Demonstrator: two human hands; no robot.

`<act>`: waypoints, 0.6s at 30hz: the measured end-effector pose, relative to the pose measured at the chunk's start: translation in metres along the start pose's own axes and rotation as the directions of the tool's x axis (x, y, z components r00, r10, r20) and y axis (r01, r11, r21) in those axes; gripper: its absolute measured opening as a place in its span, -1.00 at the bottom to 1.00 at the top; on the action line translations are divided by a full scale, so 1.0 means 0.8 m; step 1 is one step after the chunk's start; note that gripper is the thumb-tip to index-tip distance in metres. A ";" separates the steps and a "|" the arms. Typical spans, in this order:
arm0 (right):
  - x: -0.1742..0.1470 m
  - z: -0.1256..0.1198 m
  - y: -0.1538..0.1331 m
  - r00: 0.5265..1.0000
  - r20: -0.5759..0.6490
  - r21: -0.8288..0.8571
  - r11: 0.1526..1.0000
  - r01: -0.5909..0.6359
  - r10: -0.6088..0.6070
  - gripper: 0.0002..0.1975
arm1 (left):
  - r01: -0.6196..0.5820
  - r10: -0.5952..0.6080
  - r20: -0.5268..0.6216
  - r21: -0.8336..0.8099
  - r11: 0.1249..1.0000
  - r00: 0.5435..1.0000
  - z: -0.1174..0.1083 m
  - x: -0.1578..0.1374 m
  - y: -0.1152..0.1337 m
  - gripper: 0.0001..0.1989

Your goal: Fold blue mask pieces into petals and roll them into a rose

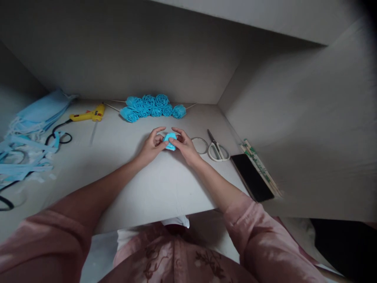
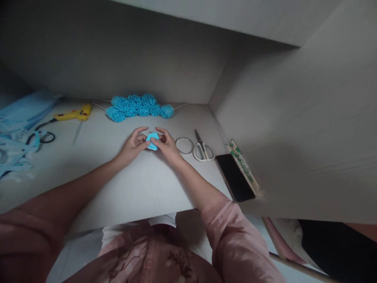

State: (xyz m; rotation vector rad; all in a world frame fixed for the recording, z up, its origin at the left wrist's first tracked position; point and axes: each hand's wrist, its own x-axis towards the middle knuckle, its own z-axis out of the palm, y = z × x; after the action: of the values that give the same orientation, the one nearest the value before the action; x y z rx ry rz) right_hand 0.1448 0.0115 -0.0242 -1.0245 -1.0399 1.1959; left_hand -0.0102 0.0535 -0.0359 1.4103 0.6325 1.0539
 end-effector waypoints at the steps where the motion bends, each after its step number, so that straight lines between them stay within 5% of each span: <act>1: 0.000 0.000 0.000 1.000 0.001 -0.006 1.000 0.002 -0.002 -0.41 | 0.000 0.000 0.000 0.004 1.000 1.000 0.000 0.000 0.000 -0.39; 18: 0.003 -0.002 0.007 0.999 -0.009 -0.023 0.999 0.041 -0.041 -0.39 | -0.043 0.043 0.004 0.028 0.999 0.999 -0.001 0.002 -0.004 -0.27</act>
State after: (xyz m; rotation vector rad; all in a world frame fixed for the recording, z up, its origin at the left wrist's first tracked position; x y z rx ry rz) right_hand 0.1450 0.0141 -0.0296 -1.0208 -1.0640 1.1474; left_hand -0.0093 0.0555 -0.0386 1.4555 0.6195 1.0803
